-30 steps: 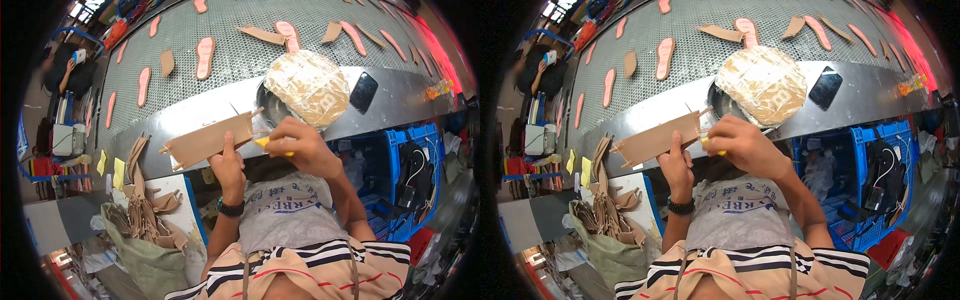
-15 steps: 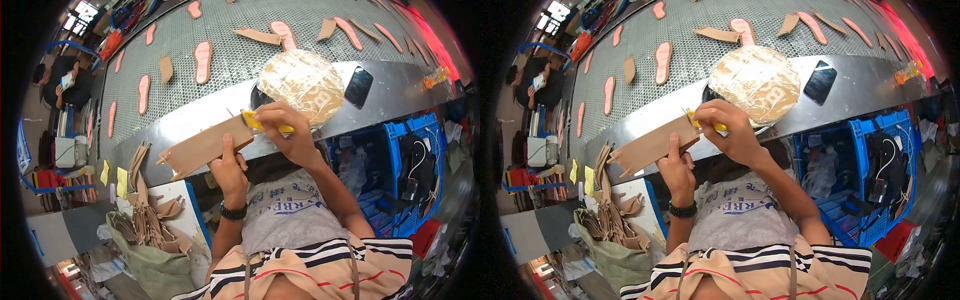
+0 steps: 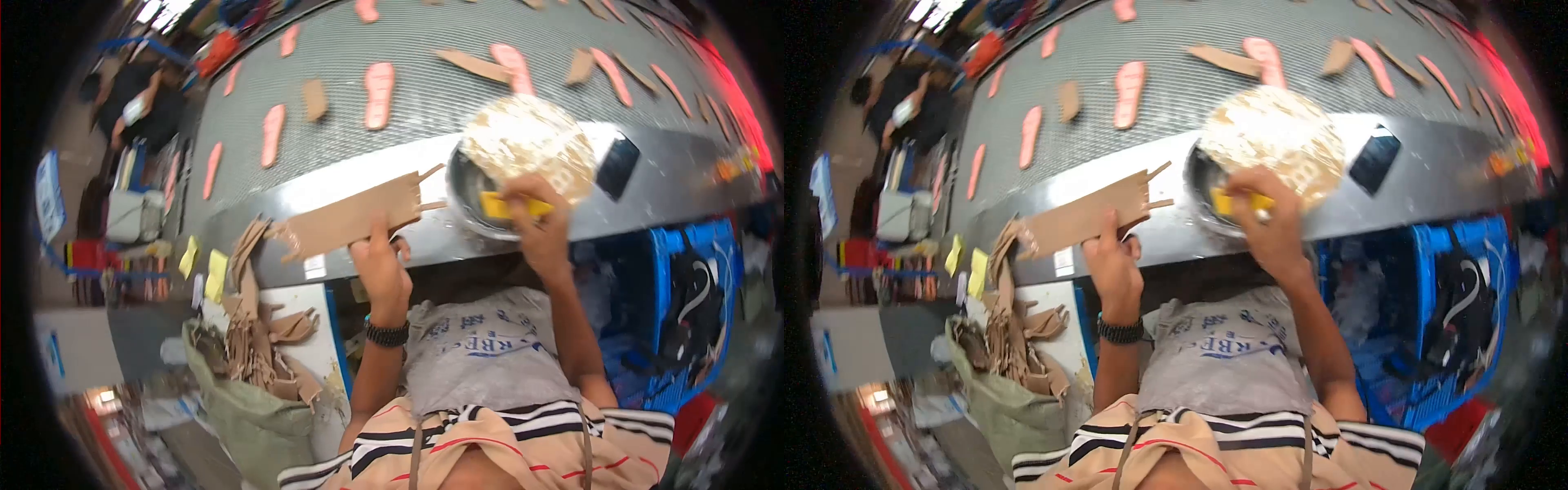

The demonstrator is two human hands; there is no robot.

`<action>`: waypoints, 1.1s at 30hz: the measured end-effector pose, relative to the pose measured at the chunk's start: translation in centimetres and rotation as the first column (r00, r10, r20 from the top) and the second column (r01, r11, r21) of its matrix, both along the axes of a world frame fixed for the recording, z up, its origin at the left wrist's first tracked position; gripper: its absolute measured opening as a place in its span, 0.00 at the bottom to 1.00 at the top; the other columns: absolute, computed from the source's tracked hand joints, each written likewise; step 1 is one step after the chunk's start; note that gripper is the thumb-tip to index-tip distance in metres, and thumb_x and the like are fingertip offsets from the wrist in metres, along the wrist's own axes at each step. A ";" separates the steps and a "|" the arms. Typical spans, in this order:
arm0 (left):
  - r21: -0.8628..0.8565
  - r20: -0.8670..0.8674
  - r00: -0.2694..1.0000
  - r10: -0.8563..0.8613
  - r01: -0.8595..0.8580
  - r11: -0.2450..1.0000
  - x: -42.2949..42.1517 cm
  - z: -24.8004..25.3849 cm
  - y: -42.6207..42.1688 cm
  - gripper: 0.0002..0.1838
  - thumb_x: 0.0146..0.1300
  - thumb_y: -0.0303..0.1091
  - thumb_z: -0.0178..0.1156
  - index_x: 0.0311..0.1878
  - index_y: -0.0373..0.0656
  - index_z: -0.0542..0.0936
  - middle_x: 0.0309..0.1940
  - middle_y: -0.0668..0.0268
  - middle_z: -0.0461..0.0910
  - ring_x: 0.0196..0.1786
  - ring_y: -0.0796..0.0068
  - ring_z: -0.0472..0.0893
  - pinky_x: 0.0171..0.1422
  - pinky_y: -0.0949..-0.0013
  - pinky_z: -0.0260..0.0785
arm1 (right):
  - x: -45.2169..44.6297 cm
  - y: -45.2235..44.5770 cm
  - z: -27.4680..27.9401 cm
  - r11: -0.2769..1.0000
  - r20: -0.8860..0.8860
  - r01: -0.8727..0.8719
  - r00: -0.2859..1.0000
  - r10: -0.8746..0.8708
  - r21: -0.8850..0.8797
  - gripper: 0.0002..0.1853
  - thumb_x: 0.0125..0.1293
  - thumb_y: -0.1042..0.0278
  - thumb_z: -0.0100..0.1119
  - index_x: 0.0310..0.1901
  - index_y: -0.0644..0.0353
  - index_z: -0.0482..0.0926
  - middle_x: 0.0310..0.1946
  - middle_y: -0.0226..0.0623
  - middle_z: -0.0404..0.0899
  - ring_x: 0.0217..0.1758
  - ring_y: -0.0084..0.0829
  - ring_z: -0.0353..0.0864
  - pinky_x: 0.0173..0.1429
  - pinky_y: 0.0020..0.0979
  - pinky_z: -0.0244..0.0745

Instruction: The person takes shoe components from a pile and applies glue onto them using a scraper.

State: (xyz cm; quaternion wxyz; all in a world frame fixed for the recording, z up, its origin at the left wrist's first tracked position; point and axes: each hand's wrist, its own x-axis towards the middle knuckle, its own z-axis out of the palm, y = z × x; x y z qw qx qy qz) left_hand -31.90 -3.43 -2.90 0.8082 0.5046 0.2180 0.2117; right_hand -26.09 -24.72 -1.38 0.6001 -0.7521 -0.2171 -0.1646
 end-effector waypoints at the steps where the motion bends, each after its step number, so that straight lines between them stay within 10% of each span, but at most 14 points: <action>1: 0.023 0.001 1.000 0.003 -0.003 1.000 0.5 -0.3 1.5 0.15 0.76 0.37 0.57 0.56 0.35 0.73 0.46 0.60 0.81 0.42 0.70 0.86 0.23 0.73 0.67 | -0.3 -0.2 0.2 1.000 -0.037 0.003 0.999 -0.002 0.017 0.04 0.65 0.83 0.57 0.37 0.65 0.80 0.35 0.38 0.81 0.39 0.30 0.80 0.47 0.30 0.74; 12: -0.518 0.355 0.900 0.252 -0.034 0.855 14.2 -1.5 28.7 0.28 0.71 0.36 0.51 0.69 0.28 0.62 0.61 0.45 0.71 0.61 0.49 0.77 0.63 0.50 0.76 | -1.1 -0.6 0.5 0.999 -0.156 -0.025 0.987 0.030 0.031 0.04 0.67 0.83 0.55 0.38 0.67 0.79 0.35 0.35 0.80 0.41 0.25 0.78 0.50 0.26 0.72; 15: -0.465 0.074 0.939 0.337 -0.266 0.844 14.7 2.9 31.9 0.37 0.69 0.45 0.55 0.74 0.35 0.56 0.60 0.43 0.70 0.59 0.48 0.76 0.62 0.44 0.73 | -0.6 -1.1 1.6 0.991 -0.230 -0.074 0.968 0.098 0.112 0.05 0.71 0.80 0.54 0.44 0.65 0.80 0.39 0.32 0.79 0.42 0.21 0.77 0.49 0.24 0.73; 22: 0.221 -0.038 0.951 0.308 -0.292 0.931 3.1 -5.2 22.4 0.19 0.72 0.44 0.54 0.55 0.39 0.78 0.46 0.61 0.83 0.47 0.68 0.82 0.52 0.64 0.75 | 2.1 -3.5 0.3 0.970 -0.256 0.082 0.967 -0.020 0.231 0.13 0.72 0.78 0.59 0.56 0.63 0.75 0.44 0.32 0.75 0.43 0.20 0.76 0.41 0.22 0.76; 28: 0.938 0.153 0.761 0.631 -0.314 0.150 -5.2 -8.5 15.0 0.07 0.61 0.28 0.58 0.41 0.37 0.77 0.38 0.58 0.79 0.45 0.55 0.78 0.53 0.57 0.69 | 5.4 -5.2 -2.6 0.978 -0.325 0.122 0.944 -0.062 0.167 0.13 0.70 0.76 0.64 0.52 0.61 0.72 0.42 0.32 0.75 0.41 0.20 0.75 0.41 0.22 0.75; 33: 0.982 0.114 0.806 0.581 -0.178 0.054 -6.7 -9.8 14.2 0.11 0.55 0.27 0.58 0.43 0.43 0.77 0.44 0.59 0.79 0.53 0.53 0.75 0.61 0.52 0.61 | 9.0 -7.5 -5.2 0.984 -0.300 0.176 0.939 -0.166 0.005 0.08 0.71 0.71 0.62 0.47 0.61 0.77 0.41 0.31 0.76 0.40 0.22 0.74 0.50 0.26 0.72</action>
